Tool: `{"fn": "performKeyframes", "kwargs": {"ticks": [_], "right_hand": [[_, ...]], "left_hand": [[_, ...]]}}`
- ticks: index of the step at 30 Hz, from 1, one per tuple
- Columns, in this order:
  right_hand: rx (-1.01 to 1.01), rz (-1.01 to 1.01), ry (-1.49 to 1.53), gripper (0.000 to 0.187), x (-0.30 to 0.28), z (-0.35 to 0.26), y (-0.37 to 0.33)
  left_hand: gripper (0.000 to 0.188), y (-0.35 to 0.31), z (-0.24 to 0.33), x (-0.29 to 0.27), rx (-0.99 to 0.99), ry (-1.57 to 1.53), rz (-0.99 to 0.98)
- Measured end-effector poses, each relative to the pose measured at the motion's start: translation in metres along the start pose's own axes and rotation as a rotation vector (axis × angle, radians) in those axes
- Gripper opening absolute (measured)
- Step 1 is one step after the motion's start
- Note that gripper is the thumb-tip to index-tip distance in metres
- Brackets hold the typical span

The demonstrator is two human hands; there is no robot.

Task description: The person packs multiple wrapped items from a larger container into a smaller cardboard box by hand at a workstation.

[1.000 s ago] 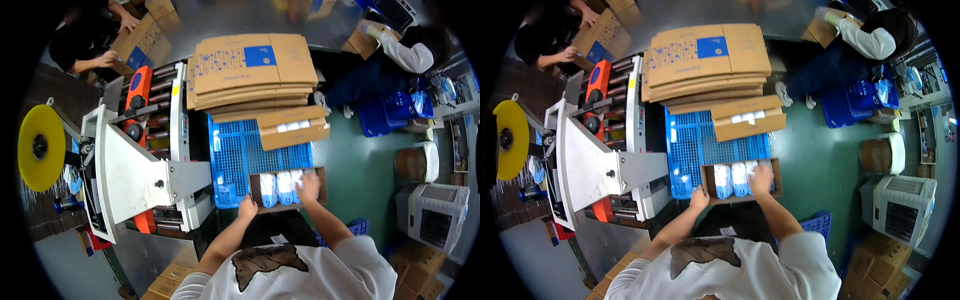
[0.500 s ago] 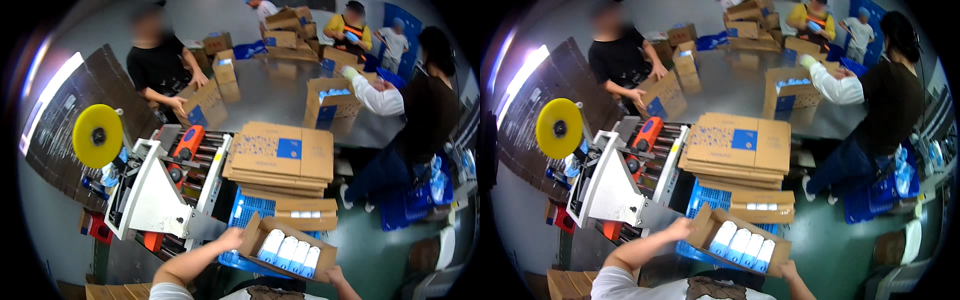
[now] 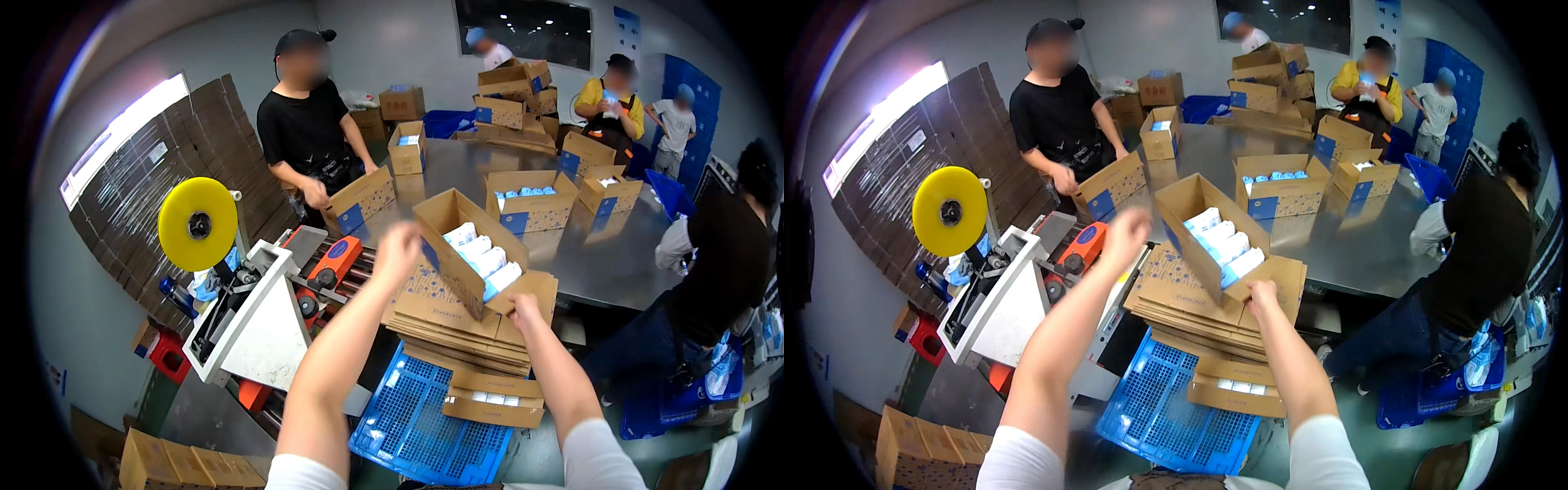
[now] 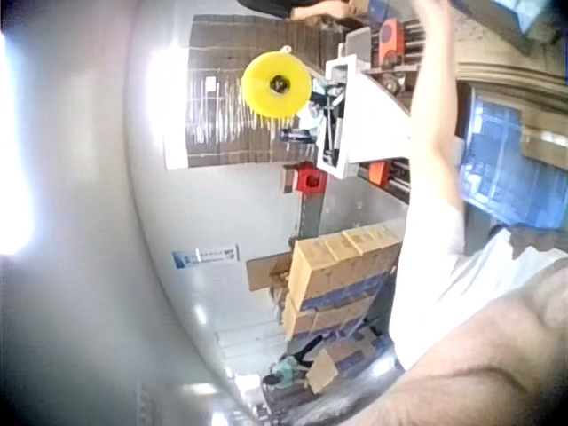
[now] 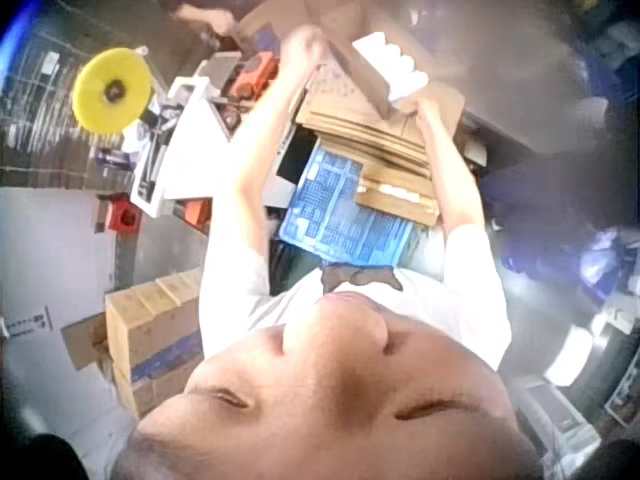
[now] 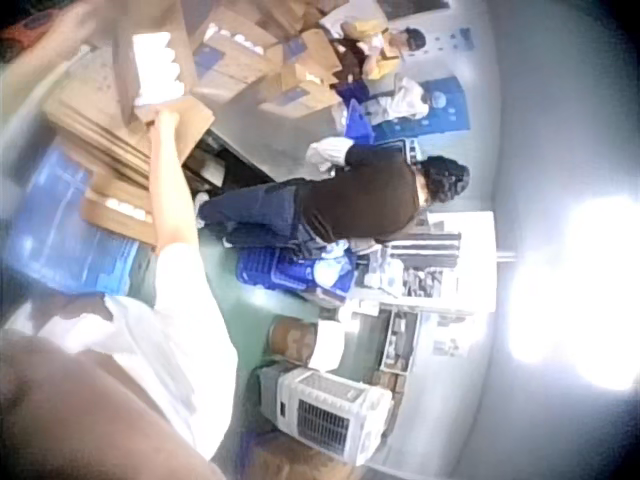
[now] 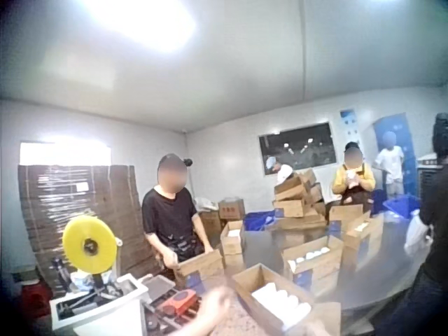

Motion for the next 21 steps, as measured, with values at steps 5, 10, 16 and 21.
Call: {"fn": "performKeyframes", "kwargs": {"ticks": [5,10,16,21], "right_hand": [[0.031,0.013,0.067,0.033,0.038,0.043,0.07],[-0.058,-0.079,0.19,0.037,0.112,0.044,0.112],[-0.446,-0.36,-0.646,0.082,0.195,0.006,0.141],[-0.144,-0.551,-0.636,0.045,0.19,0.031,0.1]], "left_hand": [[0.023,-0.298,-0.061,-0.051,-0.306,0.09,-0.745],[0.022,-0.565,-0.112,-0.122,-1.004,0.229,-0.537],[0.023,-0.627,-0.137,-0.116,-1.313,0.276,-0.75],[0.023,-0.659,-0.148,-0.131,-1.23,0.328,-0.801]]}}
Point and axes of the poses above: each hand's wrist, its own y-axis towards the middle knuckle, its own x-axis out of the palm, z = x × y, the point moved 7 cm from there along y, towards the middle knuckle, and after that the axes turned 11 degrees about -x, right-handed, at the moved point
